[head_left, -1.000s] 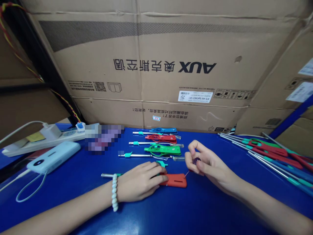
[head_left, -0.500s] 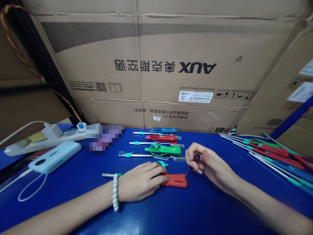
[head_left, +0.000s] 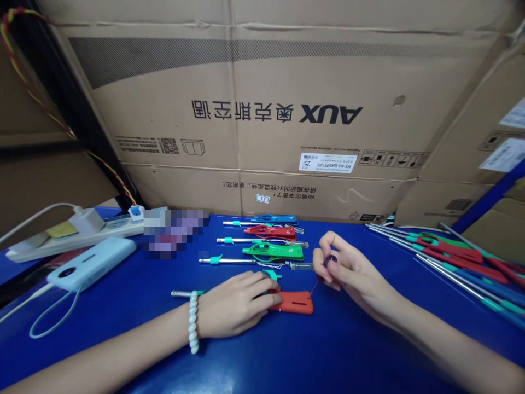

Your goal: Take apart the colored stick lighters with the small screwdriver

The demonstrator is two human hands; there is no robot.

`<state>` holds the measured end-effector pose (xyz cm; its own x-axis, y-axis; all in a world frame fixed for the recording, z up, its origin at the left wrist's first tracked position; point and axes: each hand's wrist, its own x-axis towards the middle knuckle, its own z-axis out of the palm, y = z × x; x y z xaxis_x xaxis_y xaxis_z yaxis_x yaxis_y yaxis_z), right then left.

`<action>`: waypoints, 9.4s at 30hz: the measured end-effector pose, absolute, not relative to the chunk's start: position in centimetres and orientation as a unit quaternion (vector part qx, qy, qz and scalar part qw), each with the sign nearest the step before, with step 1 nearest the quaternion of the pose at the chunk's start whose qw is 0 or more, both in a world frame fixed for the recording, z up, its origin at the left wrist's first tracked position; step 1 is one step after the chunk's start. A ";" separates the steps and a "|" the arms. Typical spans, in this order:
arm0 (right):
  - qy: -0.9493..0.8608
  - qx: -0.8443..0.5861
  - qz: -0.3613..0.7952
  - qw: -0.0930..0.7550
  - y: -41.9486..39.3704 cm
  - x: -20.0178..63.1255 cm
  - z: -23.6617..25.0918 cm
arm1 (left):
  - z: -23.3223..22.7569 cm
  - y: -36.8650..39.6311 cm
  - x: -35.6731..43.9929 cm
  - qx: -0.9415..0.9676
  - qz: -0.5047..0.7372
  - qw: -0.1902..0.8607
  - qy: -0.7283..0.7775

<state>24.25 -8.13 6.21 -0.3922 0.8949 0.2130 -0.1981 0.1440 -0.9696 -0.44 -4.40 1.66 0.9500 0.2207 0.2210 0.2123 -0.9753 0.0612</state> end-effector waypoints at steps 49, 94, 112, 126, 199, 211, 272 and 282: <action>-0.616 -0.300 0.571 0.453 -8.4 24.5 6.6 | 1.9 -4.5 -0.5 0.989 0.100 0.004 0.107; -0.671 -0.374 0.443 0.463 -8.6 24.1 6.7 | 2.0 -4.5 -0.5 0.989 0.109 0.004 0.102; -0.659 -0.473 0.158 0.562 -5.6 27.6 6.0 | 1.9 -4.4 -0.6 0.990 0.096 0.007 0.103; -0.817 -0.555 -0.133 0.086 -3.5 29.2 3.4 | 1.9 -4.5 -0.6 0.990 0.096 -0.002 0.105; -0.901 -0.309 -0.281 0.115 -8.6 24.3 4.0 | 1.9 -4.7 -0.5 0.985 0.126 0.066 0.098; -0.905 -0.350 -0.242 0.022 -6.9 25.1 2.1 | 1.5 -4.8 -0.6 0.984 0.157 -0.026 0.080; -0.901 -0.422 0.013 0.106 -9.9 21.3 0.2 | 4.1 -6.6 -0.3 0.947 0.068 0.189 0.251; -0.884 -0.445 0.065 0.130 -10.1 21.1 -0.1 | 3.8 -6.3 -0.5 0.923 0.112 0.253 0.269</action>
